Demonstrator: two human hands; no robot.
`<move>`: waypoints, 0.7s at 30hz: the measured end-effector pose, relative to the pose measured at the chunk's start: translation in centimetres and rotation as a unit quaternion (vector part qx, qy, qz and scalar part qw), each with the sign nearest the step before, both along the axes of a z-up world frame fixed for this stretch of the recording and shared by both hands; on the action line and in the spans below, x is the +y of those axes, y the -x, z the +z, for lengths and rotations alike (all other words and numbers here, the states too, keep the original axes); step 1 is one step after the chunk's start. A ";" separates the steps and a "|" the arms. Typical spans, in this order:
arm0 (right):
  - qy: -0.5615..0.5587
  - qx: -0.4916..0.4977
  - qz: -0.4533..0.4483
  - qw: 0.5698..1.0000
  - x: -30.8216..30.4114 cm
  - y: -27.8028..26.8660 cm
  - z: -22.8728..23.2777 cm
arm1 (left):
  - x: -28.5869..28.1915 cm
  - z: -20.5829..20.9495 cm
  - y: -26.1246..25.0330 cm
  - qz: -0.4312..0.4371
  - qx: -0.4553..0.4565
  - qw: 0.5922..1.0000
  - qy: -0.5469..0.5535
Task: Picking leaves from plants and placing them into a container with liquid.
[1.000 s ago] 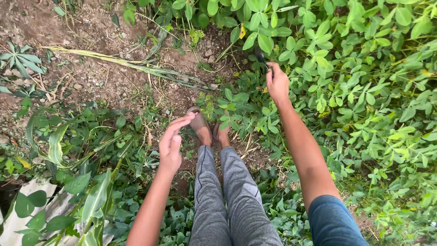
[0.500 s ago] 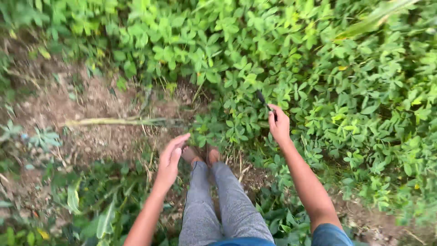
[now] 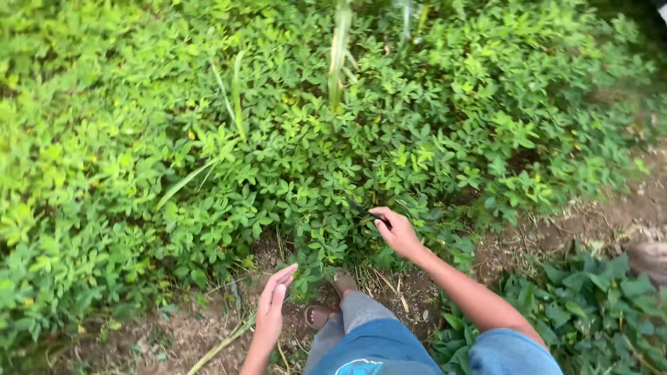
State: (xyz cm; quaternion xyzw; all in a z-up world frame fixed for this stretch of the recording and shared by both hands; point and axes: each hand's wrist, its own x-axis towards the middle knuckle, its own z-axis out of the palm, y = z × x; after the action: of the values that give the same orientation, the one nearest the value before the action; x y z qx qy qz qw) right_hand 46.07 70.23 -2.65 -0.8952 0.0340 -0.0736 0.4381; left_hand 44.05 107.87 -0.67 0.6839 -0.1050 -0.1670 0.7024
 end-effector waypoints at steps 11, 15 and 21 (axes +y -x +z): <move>-0.005 -0.015 -0.156 0.988 -2.0 18.4 3.0 | -4.9 1.4 1.4 -0.203 0.051 0.978 0.009; 0.019 -0.019 -0.264 0.964 -5.6 22.2 8.2 | -8.6 3.5 0.7 -0.263 -0.012 0.965 -0.009; 0.003 0.007 -0.375 0.927 -8.6 29.5 10.4 | -15.9 4.3 1.3 -0.290 -0.040 0.955 0.045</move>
State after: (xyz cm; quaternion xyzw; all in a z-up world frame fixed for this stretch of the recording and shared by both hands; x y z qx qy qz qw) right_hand 16.54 61.68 7.75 -0.8190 0.3704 -0.2260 0.3754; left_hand 42.79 91.97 3.60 0.5976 -0.3343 -0.3312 0.6492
